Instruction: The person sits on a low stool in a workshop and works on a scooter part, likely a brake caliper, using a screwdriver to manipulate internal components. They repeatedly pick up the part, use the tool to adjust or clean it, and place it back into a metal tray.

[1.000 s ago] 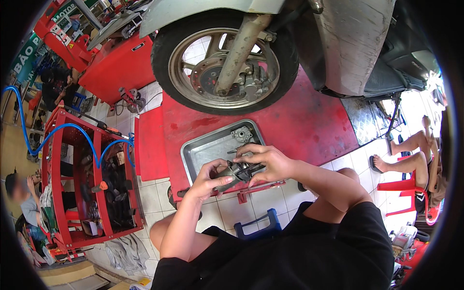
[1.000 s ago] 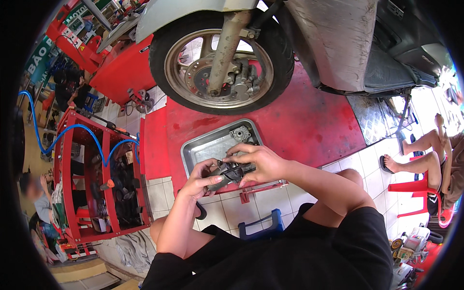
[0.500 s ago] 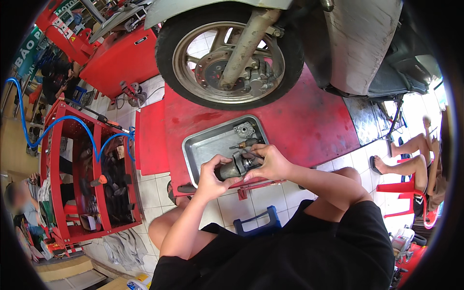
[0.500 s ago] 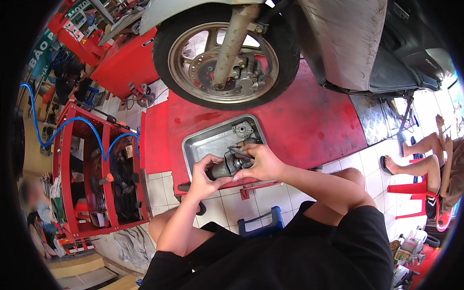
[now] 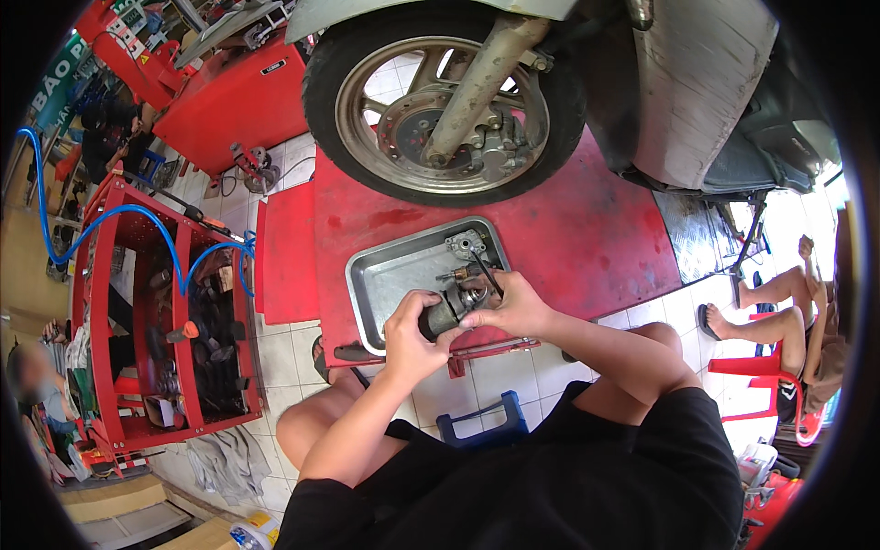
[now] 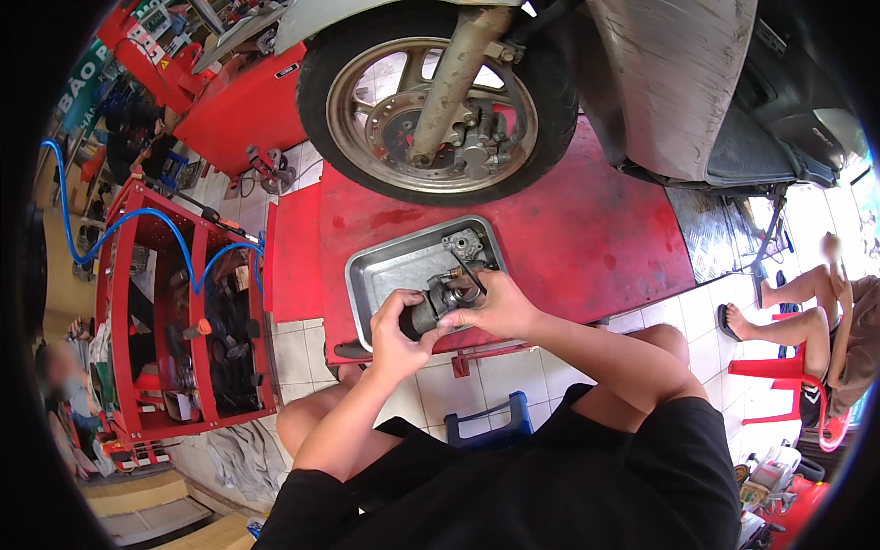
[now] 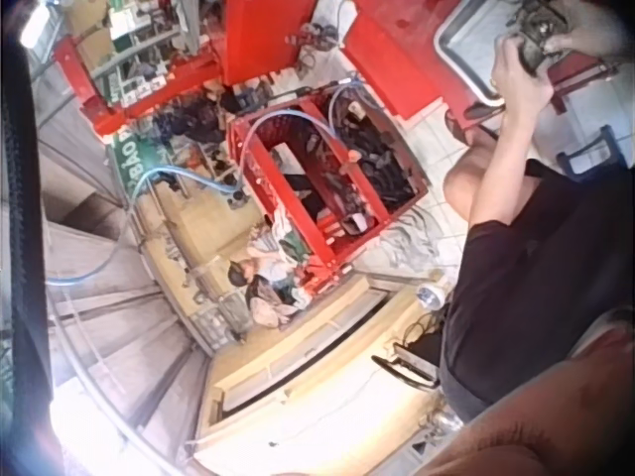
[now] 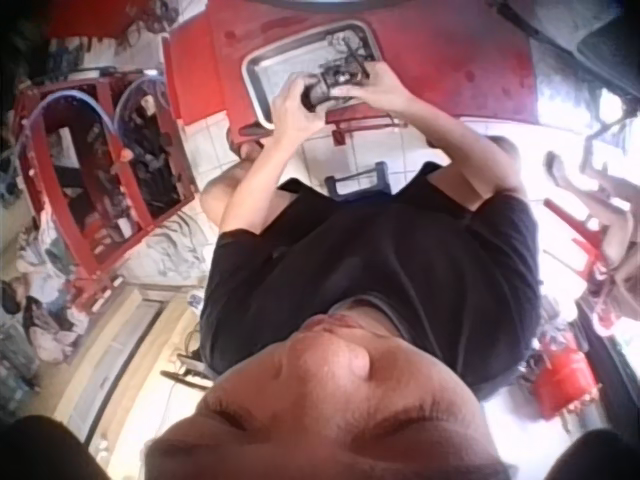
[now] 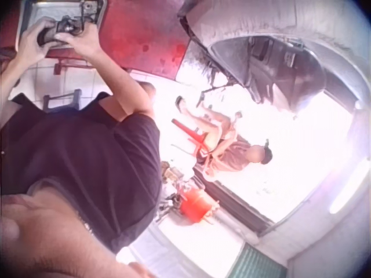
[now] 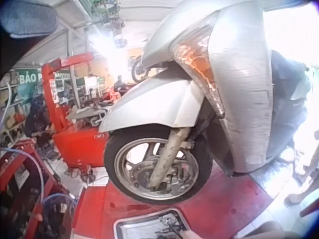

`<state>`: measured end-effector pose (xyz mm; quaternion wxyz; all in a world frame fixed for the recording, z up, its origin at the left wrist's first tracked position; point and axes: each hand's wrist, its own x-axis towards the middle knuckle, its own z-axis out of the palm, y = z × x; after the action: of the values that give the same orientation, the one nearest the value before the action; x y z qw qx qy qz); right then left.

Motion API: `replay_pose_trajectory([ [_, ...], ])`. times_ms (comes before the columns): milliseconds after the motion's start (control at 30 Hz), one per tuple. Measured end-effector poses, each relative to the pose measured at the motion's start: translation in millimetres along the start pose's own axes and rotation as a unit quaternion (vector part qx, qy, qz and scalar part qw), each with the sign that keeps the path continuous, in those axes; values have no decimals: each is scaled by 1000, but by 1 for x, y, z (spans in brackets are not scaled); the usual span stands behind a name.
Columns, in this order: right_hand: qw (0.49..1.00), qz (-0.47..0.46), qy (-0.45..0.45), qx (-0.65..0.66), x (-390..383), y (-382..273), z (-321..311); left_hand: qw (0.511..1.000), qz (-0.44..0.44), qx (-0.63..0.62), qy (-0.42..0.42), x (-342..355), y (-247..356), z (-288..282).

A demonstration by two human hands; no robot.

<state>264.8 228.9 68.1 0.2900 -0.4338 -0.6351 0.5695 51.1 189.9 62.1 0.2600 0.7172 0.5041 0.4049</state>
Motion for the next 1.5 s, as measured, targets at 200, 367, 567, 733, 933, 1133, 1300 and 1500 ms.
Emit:
replay_pose_trajectory([
  [200, 965, -172, -82, -181, 0, 5, -8, 945, -172, -214, -178, 6, -15, -24],
  [367, 941, -272, -62, -192, -10, 9, 0, 841, -328, -357, -241, 2, -26, -30],
  [567, 964, -176, -107, -171, -13, -2, -3, 844, -321, -334, -269, -2, -18, -28],
  [733, 957, -207, -79, -186, -11, 10, 1, 901, -257, -230, -263, -1, -15, -27],
  [933, 930, -291, -54, -219, -13, 9, 2, 885, -268, -262, -277, 6, -16, -33],
  [1133, 927, -294, -54, -227, -14, 8, 1, 876, -278, -270, -286, 10, -10, -37],
  [1300, 944, -273, -43, -178, -13, 9, 2, 895, -237, -259, -275, 8, -8, -36],
  [1500, 930, -307, -33, -199, -11, 4, 6, 884, -242, -309, -255, 5, -25, -31],
])
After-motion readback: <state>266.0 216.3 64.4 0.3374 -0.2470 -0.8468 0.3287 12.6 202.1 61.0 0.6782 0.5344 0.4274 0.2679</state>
